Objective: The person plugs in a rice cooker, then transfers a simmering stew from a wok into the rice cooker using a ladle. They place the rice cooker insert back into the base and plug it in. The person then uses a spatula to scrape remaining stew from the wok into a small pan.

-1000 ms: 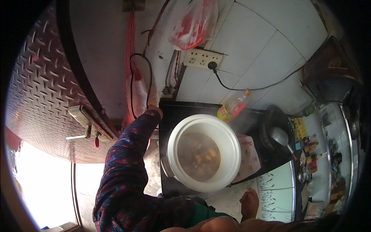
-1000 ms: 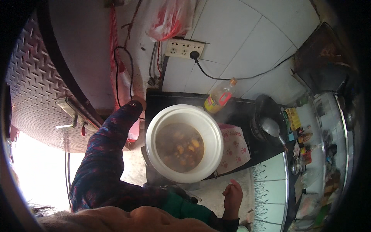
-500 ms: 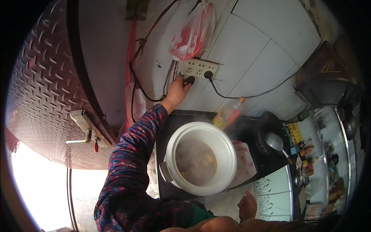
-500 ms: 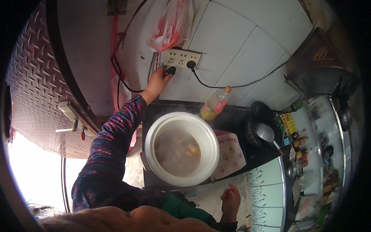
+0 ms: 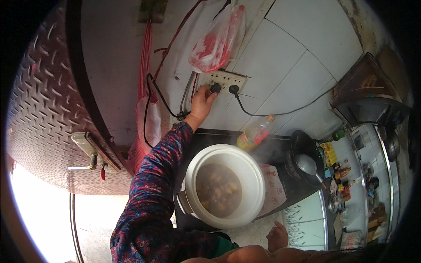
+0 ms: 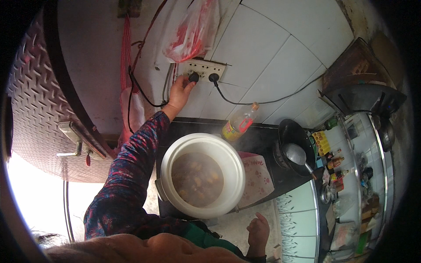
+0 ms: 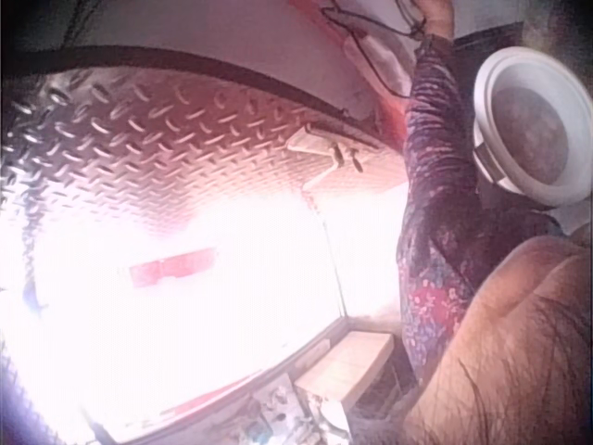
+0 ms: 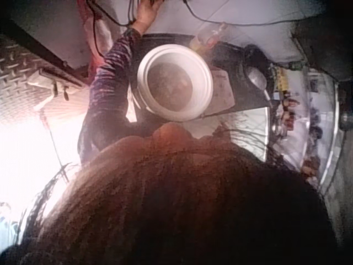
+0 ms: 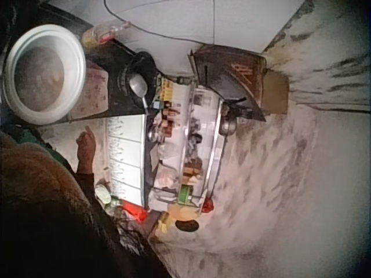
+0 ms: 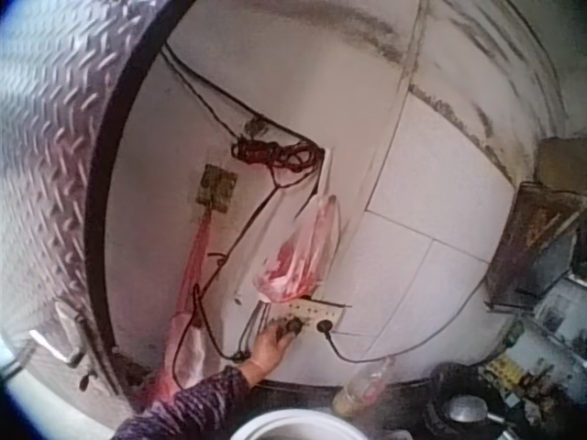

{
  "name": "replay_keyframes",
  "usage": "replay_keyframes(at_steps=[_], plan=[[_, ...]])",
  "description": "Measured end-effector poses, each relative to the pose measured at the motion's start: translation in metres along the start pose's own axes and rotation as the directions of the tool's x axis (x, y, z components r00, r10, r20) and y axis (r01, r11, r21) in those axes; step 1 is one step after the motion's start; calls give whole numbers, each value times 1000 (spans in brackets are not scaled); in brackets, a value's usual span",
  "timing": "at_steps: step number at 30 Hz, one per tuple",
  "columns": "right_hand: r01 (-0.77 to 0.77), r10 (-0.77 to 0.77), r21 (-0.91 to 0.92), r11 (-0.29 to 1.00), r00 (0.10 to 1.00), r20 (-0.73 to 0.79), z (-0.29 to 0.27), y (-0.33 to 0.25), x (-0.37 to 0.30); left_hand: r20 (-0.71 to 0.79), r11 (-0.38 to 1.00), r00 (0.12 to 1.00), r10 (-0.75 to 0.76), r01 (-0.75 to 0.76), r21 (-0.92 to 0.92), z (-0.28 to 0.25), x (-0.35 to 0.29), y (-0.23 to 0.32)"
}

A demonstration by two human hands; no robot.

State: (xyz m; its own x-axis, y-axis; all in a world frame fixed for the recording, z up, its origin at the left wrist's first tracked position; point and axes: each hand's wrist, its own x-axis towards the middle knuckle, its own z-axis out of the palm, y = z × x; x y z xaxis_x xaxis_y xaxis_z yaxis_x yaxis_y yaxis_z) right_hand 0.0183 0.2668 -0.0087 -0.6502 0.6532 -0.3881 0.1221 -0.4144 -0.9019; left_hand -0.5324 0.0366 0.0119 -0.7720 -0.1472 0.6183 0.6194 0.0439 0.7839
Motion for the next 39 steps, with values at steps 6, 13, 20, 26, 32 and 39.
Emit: replay_keyframes(at_steps=[6,13,20,26,32,39], plan=[[33,-34,66,997,999,8,10,-1,-3,-48,993,995,-89,85,-86,2,1,-2],[54,-61,84,995,994,90,9,1,-1,-89,943,949,-302,284,-173,2,9,6],[125,-130,-249,960,992,-3,11,0,-7,50,755,868,494,-457,470,-3,10,47],[55,-59,118,991,998,24,13,3,-3,642,172,567,517,-803,570,22,60,59],[89,-88,31,996,996,-34,16,0,0,618,131,562,550,-789,600,32,65,42],[209,-211,-67,976,977,-22,7,1,-21,609,258,602,517,-787,560,40,64,36]])
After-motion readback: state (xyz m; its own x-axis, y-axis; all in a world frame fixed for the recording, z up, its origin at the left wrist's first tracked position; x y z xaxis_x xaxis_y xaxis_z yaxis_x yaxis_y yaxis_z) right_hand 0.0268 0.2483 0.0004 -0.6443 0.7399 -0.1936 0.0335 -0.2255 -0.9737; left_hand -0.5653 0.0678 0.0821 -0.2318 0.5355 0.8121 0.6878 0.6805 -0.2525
